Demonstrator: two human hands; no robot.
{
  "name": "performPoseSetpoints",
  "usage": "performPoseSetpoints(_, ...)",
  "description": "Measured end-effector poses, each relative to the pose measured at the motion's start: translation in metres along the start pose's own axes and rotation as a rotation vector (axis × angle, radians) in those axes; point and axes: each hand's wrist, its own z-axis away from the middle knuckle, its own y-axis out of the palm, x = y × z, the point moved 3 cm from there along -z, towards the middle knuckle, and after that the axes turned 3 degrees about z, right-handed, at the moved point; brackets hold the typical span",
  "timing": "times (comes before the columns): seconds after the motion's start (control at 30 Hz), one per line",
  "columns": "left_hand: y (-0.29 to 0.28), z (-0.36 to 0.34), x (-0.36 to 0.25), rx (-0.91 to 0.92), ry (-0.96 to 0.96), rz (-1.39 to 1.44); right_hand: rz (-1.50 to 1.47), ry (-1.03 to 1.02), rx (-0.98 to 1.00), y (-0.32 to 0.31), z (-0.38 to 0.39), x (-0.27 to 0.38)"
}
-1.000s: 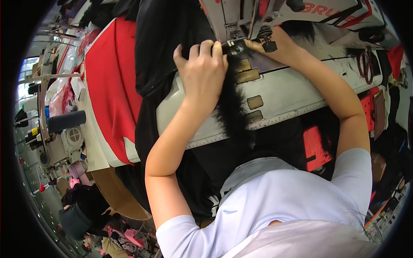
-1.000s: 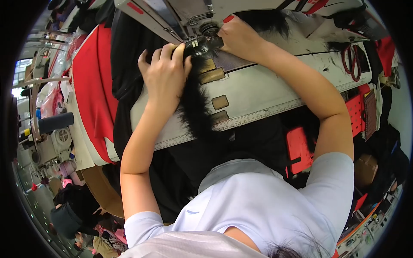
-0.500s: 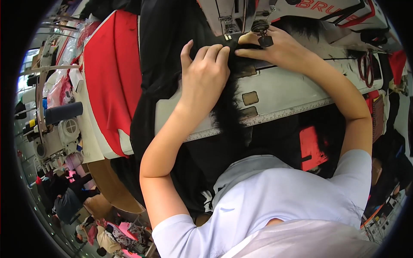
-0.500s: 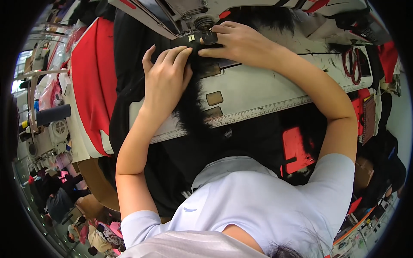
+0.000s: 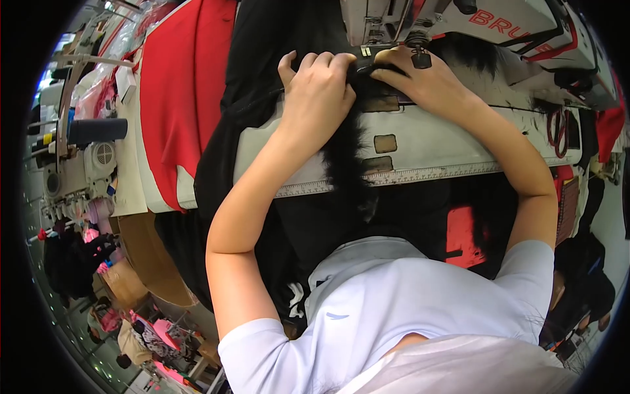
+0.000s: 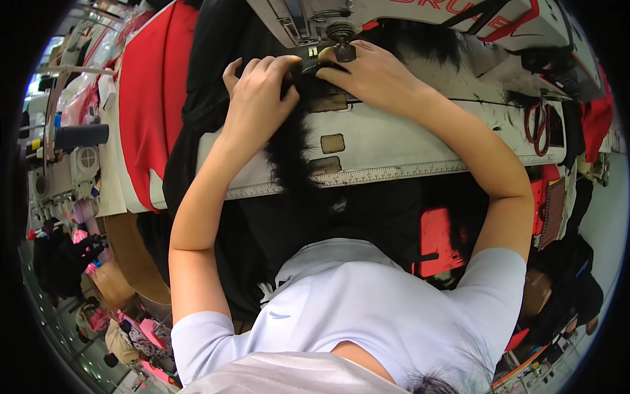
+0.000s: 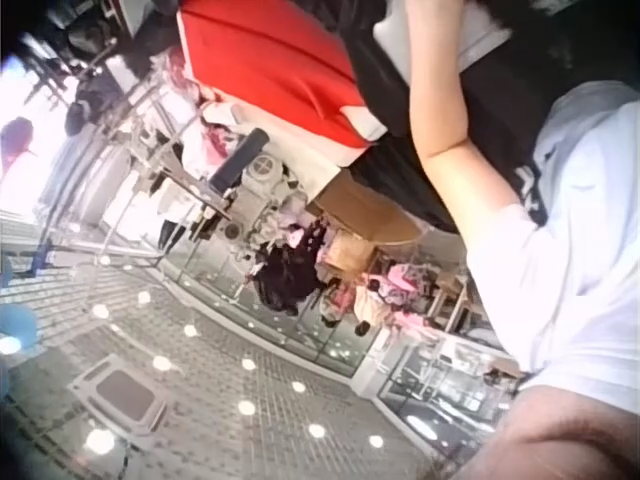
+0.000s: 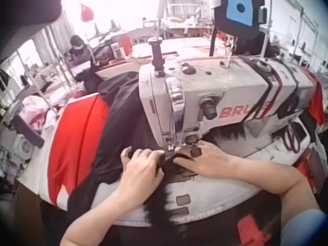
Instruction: Attaching black fur trim to a black garment using an industrial sewing machine.
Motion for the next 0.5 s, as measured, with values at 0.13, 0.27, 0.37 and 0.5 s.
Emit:
performPoseSetpoints(0.13,-0.013,-0.001,-0.005,-0.028,0.06,-0.177,0.022,-0.013,-0.025,-0.001,0.002,0.001)
performPoseSetpoints(0.27,-0.032,0.003,0.012,0.042,0.094,-0.401,0.013,-0.031,-0.017,-0.006,0.001,0.004)
performPoseSetpoints(0.37,-0.042,0.002,0.035,-0.059,0.095,-0.284,0.034,-0.007,0.002,-0.008,-0.004,0.009)
performPoseSetpoints(0.5,-0.048,0.0,0.062,0.002,-0.033,-0.055,0.093,0.062,0.11,-0.004,-0.007,0.017)
